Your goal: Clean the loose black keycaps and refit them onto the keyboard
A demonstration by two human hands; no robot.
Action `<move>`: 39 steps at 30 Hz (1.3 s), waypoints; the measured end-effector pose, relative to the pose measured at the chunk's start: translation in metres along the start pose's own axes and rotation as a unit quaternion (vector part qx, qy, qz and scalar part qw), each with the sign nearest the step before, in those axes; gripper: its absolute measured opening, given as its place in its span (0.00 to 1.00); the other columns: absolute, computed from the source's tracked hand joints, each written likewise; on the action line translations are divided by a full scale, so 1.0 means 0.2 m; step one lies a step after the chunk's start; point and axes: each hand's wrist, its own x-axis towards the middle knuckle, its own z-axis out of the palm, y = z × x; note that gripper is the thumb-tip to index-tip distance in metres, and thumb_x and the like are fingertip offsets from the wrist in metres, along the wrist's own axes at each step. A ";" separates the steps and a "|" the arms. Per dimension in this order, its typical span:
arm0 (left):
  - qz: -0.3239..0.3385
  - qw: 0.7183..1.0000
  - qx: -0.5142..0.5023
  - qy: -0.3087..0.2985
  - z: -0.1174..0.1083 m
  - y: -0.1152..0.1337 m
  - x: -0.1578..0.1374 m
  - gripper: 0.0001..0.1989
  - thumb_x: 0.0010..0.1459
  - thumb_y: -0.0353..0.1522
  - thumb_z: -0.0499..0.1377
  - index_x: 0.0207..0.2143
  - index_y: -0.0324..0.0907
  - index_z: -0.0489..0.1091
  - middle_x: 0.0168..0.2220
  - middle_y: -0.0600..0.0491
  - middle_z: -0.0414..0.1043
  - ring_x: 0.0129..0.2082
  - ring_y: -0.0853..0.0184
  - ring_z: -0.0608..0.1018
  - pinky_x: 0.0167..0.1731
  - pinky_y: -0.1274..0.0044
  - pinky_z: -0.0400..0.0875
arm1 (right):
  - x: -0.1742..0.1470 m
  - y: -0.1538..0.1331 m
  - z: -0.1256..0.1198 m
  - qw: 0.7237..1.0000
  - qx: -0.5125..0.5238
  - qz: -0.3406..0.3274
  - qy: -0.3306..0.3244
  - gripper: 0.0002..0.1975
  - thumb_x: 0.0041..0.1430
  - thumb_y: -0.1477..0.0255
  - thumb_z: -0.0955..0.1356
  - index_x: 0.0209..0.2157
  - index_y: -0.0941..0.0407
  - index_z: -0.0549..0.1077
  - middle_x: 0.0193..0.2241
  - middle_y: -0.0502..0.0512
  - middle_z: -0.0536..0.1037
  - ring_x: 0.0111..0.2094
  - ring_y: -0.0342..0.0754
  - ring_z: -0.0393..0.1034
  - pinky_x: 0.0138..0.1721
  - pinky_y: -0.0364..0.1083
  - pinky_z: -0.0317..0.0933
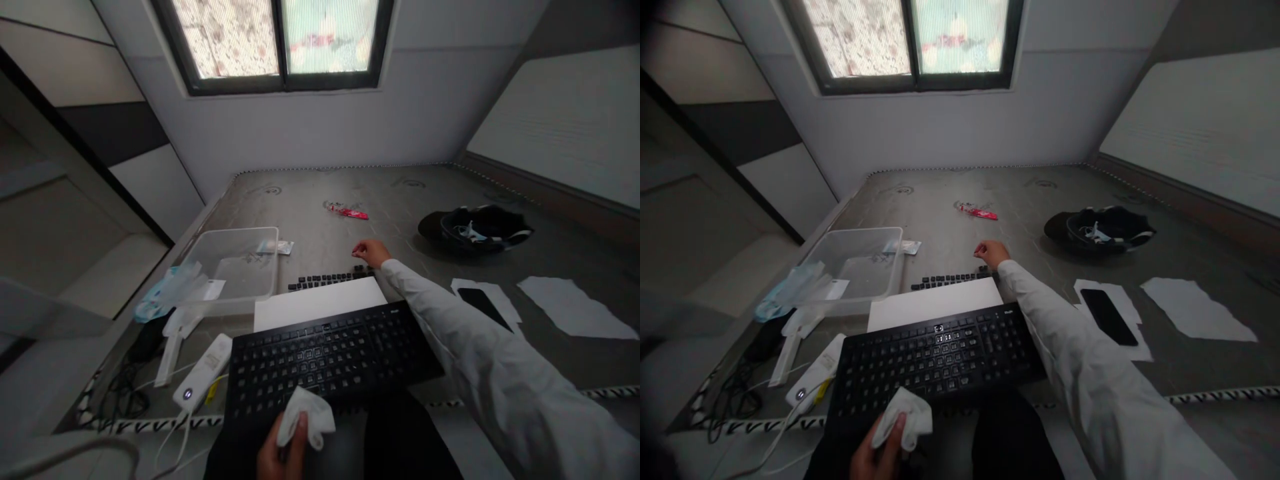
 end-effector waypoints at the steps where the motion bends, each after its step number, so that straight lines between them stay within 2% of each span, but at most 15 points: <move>1: -0.001 1.000 -0.015 -0.016 -0.01 0.02 0.00 0.21 0.39 0.47 0.61 0.29 0.39 0.76 0.31 0.48 0.78 0.35 0.56 0.77 0.33 0.74 0.74 | -0.04 -0.03 -0.04 1.000 0.016 -0.002 0.008 0.12 0.46 0.62 0.69 0.31 0.54 0.75 0.28 0.50 0.77 0.30 0.42 0.68 0.32 0.39 0.57; 4: 0.005 0.996 -0.044 -0.075 -0.03 0.06 0.00 0.21 0.40 0.44 0.62 0.33 0.37 0.75 0.34 0.47 0.77 0.40 0.56 0.75 0.41 0.73 0.70 | -0.20 -0.15 -0.15 0.997 0.075 -0.008 0.010 0.13 0.46 0.60 0.68 0.31 0.55 0.75 0.27 0.50 0.77 0.29 0.42 0.68 0.30 0.39 0.57; 6: 0.028 0.994 -0.071 -0.078 -0.04 0.07 -0.02 0.21 0.41 0.43 0.62 0.33 0.36 0.75 0.35 0.47 0.77 0.40 0.57 0.75 0.40 0.73 0.70 | -0.34 -0.25 -0.21 0.993 0.115 -0.016 0.006 0.14 0.46 0.60 0.68 0.30 0.55 0.75 0.27 0.50 0.77 0.28 0.42 0.68 0.29 0.39 0.57; 7: 0.037 0.993 -0.080 -0.075 -0.04 0.07 -0.03 0.21 0.41 0.43 0.62 0.33 0.36 0.75 0.33 0.48 0.77 0.37 0.58 0.76 0.37 0.75 0.71 | -0.42 -0.30 -0.23 0.991 0.133 -0.024 0.006 0.14 0.46 0.60 0.68 0.30 0.55 0.75 0.27 0.50 0.77 0.28 0.42 0.68 0.30 0.39 0.57; 9: 0.042 0.992 -0.087 -0.081 -0.04 0.06 -0.05 0.20 0.42 0.44 0.61 0.32 0.36 0.73 0.24 0.52 0.75 0.22 0.66 0.75 0.21 0.79 0.69 | -0.61 -0.42 -0.26 0.983 0.174 -0.049 0.007 0.14 0.46 0.60 0.68 0.29 0.55 0.75 0.27 0.50 0.77 0.28 0.42 0.67 0.30 0.40 0.57; 11: 0.049 0.989 -0.096 -0.101 -0.03 0.04 -0.08 0.20 0.44 0.44 0.59 0.31 0.36 0.72 0.16 0.58 0.67 0.11 0.75 0.65 0.10 0.83 0.57 | -0.82 -0.55 -0.27 0.970 0.230 -0.076 0.002 0.14 0.46 0.59 0.68 0.29 0.55 0.74 0.27 0.50 0.76 0.27 0.42 0.66 0.30 0.40 0.57; 13: 0.070 0.985 -0.110 -0.109 -0.03 0.03 -0.11 0.19 0.45 0.44 0.59 0.31 0.36 0.71 0.15 0.60 0.63 0.09 0.78 0.61 0.09 0.84 0.54 | -1.04 -0.66 -0.24 0.951 0.297 -0.082 -0.017 0.14 0.45 0.59 0.68 0.30 0.56 0.74 0.27 0.50 0.76 0.26 0.42 0.65 0.30 0.41 0.58; 16: 0.081 0.981 -0.123 -0.127 -0.04 0.01 -0.15 0.21 0.45 0.44 0.59 0.35 0.36 0.70 0.20 0.58 0.67 0.08 0.80 0.60 0.07 0.84 0.53 | -1.34 -0.78 -0.14 0.914 0.397 -0.072 -0.039 0.14 0.45 0.60 0.68 0.30 0.56 0.73 0.26 0.51 0.74 0.26 0.44 0.66 0.29 0.42 0.59; 20: 0.088 0.972 -0.138 -0.172 -0.06 -0.01 -0.20 0.23 0.46 0.45 0.58 0.39 0.36 0.68 0.25 0.55 0.70 0.08 0.80 0.62 0.07 0.84 0.54 | -1.62 -0.83 0.05 0.873 0.483 -0.062 0.003 0.10 0.44 0.63 0.70 0.26 0.56 0.73 0.37 0.57 0.73 0.40 0.50 0.67 0.39 0.47 0.61; 23: 0.081 0.964 -0.144 -0.207 -0.08 -0.02 -0.24 0.26 0.47 0.47 0.57 0.43 0.37 0.66 0.27 0.53 0.72 0.09 0.77 0.66 0.07 0.84 0.54 | -1.73 -0.82 0.14 0.848 0.528 -0.042 -0.009 0.09 0.43 0.64 0.70 0.25 0.56 0.73 0.39 0.57 0.73 0.43 0.52 0.66 0.43 0.49 0.60; 27: 0.093 0.955 -0.134 -0.248 -0.09 -0.03 -0.27 0.30 0.50 0.48 0.53 0.51 0.40 0.59 0.33 0.48 0.73 0.11 0.75 0.71 0.08 0.85 0.52 | -1.79 -0.79 0.15 0.814 0.581 -0.007 -0.020 0.12 0.43 0.63 0.70 0.28 0.56 0.72 0.36 0.56 0.75 0.38 0.51 0.70 0.40 0.49 0.63; 32: 0.106 0.953 -0.109 -0.263 -0.07 -0.06 -0.28 0.31 0.52 0.50 0.49 0.52 0.39 0.58 0.32 0.49 0.73 0.13 0.75 0.71 0.09 0.85 0.53 | -1.82 -0.76 0.12 0.842 0.538 -0.026 0.025 0.11 0.42 0.63 0.70 0.26 0.56 0.72 0.36 0.57 0.75 0.38 0.50 0.69 0.41 0.49 0.62; 35: 0.162 0.950 -0.076 -0.254 -0.07 -0.07 -0.29 0.28 0.53 0.47 0.50 0.50 0.38 0.63 0.32 0.49 0.72 0.18 0.74 0.70 0.13 0.83 0.59 | -1.83 -0.76 0.12 0.859 0.505 -0.055 0.059 0.09 0.42 0.65 0.70 0.24 0.56 0.73 0.38 0.57 0.74 0.42 0.51 0.67 0.45 0.49 0.59; 37: 0.227 0.942 -0.058 -0.240 -0.08 -0.07 -0.30 0.24 0.54 0.44 0.52 0.48 0.39 0.66 0.36 0.48 0.71 0.26 0.70 0.73 0.22 0.80 0.66 | -1.84 -0.75 0.13 0.860 0.506 -0.047 0.039 0.09 0.42 0.65 0.70 0.25 0.56 0.73 0.35 0.56 0.75 0.38 0.50 0.69 0.42 0.48 0.61; 39: 0.282 0.929 -0.046 -0.233 -0.08 -0.06 -0.30 0.20 0.55 0.41 0.52 0.46 0.41 0.68 0.40 0.47 0.70 0.37 0.65 0.73 0.36 0.76 0.68 | -1.85 -0.75 0.14 0.864 0.503 -0.027 0.000 0.10 0.42 0.65 0.70 0.26 0.57 0.73 0.28 0.54 0.76 0.32 0.48 0.70 0.35 0.46 0.63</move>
